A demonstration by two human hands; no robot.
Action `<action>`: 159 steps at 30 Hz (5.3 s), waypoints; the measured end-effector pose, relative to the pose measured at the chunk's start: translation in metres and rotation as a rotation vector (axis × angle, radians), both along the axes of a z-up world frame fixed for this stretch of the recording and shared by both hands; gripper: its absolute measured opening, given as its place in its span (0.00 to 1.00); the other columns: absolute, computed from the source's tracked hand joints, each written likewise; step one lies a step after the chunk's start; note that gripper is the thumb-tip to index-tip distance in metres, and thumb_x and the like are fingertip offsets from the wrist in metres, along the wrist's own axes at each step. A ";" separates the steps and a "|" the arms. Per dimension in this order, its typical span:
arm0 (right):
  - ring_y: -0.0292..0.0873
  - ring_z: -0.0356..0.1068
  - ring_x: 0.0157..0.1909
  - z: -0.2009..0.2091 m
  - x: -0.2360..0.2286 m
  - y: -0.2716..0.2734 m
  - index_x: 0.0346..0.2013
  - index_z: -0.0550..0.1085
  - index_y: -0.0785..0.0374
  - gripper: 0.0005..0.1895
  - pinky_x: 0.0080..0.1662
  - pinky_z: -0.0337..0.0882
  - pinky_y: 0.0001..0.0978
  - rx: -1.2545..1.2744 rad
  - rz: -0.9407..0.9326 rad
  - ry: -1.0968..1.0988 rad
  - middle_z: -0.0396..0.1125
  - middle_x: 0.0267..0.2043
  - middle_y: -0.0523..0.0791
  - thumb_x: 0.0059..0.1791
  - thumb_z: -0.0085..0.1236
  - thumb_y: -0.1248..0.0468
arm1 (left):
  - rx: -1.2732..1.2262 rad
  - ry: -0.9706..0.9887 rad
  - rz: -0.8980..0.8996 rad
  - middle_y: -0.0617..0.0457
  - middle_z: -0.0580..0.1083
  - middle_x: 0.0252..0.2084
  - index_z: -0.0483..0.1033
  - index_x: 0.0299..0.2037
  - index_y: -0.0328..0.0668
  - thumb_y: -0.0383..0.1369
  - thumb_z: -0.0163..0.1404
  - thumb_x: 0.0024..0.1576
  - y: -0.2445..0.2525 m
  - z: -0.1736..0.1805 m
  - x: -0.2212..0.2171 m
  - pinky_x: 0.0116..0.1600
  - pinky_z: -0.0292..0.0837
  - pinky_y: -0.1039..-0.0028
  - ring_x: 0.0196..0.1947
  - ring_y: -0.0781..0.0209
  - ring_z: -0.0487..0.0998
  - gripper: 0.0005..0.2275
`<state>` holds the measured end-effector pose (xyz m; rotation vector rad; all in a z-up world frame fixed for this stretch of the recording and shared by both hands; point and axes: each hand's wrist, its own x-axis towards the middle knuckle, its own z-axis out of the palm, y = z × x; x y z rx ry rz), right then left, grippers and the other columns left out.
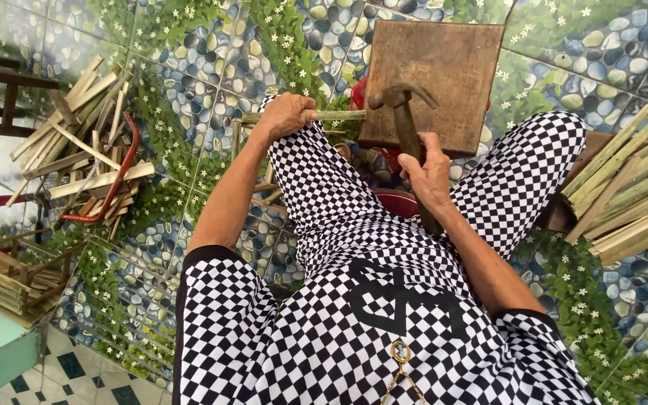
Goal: Fitting and hammering bamboo strips into a furniture frame while sitting on the floor.
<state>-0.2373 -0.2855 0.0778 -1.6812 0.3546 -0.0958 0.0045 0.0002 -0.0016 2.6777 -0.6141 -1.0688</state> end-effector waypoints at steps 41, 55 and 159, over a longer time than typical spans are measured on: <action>0.41 0.67 0.19 0.046 0.025 -0.036 0.48 0.67 0.63 0.12 0.19 0.71 0.31 0.538 0.012 0.231 0.64 0.23 0.50 0.50 0.55 0.70 | -0.439 0.146 0.449 0.45 0.68 0.19 0.76 0.26 0.44 0.49 0.53 0.62 -0.021 0.061 -0.068 0.38 0.68 0.64 0.26 0.52 0.73 0.19; 0.39 0.67 0.21 0.060 0.022 -0.047 0.49 0.65 0.61 0.11 0.22 0.73 0.27 0.594 -0.064 0.161 0.64 0.26 0.49 0.53 0.51 0.69 | -0.570 0.435 0.674 0.56 0.60 0.09 0.72 0.25 0.42 0.43 0.51 0.61 -0.012 0.073 -0.068 0.14 0.47 0.85 0.06 0.73 0.55 0.16; 0.35 0.63 0.30 0.035 -0.042 -0.101 0.39 0.72 0.55 0.15 0.34 0.65 0.24 0.752 -0.591 0.153 0.66 0.30 0.40 0.59 0.43 0.50 | -0.671 0.058 2.159 0.45 0.61 0.46 0.58 0.55 0.45 0.27 0.45 0.59 0.159 -0.090 -0.075 0.47 0.68 0.43 0.41 0.50 0.64 0.15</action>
